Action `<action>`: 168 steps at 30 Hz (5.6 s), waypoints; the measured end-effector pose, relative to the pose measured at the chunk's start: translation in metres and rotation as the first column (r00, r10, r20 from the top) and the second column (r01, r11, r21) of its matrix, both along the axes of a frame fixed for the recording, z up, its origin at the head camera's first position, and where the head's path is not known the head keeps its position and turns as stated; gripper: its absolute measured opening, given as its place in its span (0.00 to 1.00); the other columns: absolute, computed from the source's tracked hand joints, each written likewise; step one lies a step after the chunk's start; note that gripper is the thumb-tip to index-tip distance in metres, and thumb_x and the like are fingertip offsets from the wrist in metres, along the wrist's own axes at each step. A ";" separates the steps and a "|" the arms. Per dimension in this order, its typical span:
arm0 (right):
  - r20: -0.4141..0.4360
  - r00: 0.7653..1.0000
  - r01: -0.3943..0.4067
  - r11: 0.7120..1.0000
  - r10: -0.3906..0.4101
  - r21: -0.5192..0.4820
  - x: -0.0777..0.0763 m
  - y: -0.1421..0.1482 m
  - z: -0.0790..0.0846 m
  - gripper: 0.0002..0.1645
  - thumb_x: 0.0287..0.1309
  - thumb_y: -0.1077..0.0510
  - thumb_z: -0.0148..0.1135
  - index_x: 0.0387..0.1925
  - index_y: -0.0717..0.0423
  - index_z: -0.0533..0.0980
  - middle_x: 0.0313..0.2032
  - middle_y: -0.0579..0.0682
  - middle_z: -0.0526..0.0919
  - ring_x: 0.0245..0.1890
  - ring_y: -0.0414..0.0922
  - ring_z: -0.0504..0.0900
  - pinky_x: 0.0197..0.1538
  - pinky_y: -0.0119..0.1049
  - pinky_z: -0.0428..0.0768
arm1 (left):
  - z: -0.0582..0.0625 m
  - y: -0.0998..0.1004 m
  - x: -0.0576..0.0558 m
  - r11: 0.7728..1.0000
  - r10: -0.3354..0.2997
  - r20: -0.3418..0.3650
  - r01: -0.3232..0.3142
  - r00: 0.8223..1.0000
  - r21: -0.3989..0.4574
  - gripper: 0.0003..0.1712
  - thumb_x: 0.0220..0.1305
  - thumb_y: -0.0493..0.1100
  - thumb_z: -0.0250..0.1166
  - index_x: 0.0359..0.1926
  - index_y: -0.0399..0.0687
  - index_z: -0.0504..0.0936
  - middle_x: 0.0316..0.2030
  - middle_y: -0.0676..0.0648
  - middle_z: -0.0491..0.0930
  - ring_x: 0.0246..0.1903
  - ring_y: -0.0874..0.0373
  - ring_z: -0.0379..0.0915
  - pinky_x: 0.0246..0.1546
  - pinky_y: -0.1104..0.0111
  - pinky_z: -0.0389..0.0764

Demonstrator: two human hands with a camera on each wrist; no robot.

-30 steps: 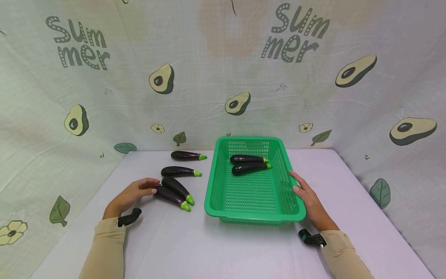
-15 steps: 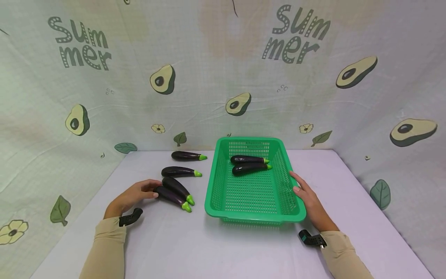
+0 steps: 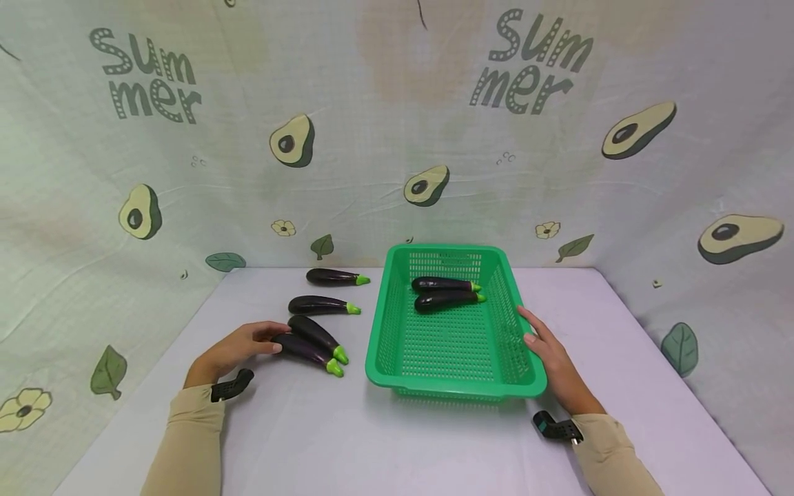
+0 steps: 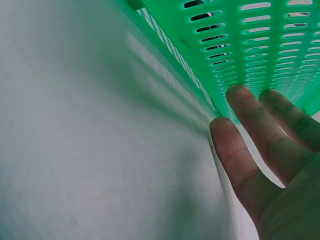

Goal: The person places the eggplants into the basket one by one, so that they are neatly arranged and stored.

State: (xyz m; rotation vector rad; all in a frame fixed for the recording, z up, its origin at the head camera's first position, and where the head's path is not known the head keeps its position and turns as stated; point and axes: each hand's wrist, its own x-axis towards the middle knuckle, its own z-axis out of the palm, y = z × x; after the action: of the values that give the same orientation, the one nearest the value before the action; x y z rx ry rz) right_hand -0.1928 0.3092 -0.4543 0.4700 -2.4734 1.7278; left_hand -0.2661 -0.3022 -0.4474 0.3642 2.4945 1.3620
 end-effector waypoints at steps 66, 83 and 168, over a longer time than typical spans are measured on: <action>-0.006 1.000 0.011 1.000 -0.011 0.008 0.000 0.000 -0.002 0.32 0.80 0.51 0.35 0.80 0.42 0.47 0.77 0.62 0.43 0.63 0.34 0.56 0.51 0.21 0.63 | -0.002 0.004 -0.003 0.856 -0.095 0.066 0.048 0.993 0.515 0.24 0.78 0.38 0.52 0.71 0.44 0.66 0.60 0.37 0.69 0.44 0.52 0.83 0.37 0.70 0.78; -0.012 1.000 0.007 1.000 -0.006 0.009 -0.001 0.001 -0.001 0.32 0.80 0.51 0.34 0.80 0.41 0.47 0.76 0.63 0.44 0.62 0.34 0.57 0.52 0.20 0.62 | -0.001 0.010 -0.007 0.823 -0.065 0.044 0.029 0.997 0.567 0.23 0.77 0.37 0.54 0.70 0.38 0.67 0.63 0.35 0.61 0.43 0.53 0.82 0.48 0.65 0.81; -0.016 1.000 0.011 1.000 -0.011 0.004 -0.002 0.002 -0.001 0.32 0.80 0.50 0.34 0.80 0.40 0.47 0.77 0.59 0.44 0.64 0.33 0.55 0.53 0.20 0.61 | 0.062 0.165 -0.023 0.927 -0.121 -0.172 0.173 0.978 0.333 0.26 0.67 0.46 0.69 0.64 0.51 0.74 0.57 0.44 0.78 0.49 0.40 0.76 0.53 0.51 0.76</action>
State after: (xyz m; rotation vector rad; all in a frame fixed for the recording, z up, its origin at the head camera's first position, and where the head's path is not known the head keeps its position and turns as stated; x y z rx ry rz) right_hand -0.1948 0.3109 -0.4553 0.4671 -2.4640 1.7090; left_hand -0.2887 -0.1377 -0.3857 0.7373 2.2742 1.7686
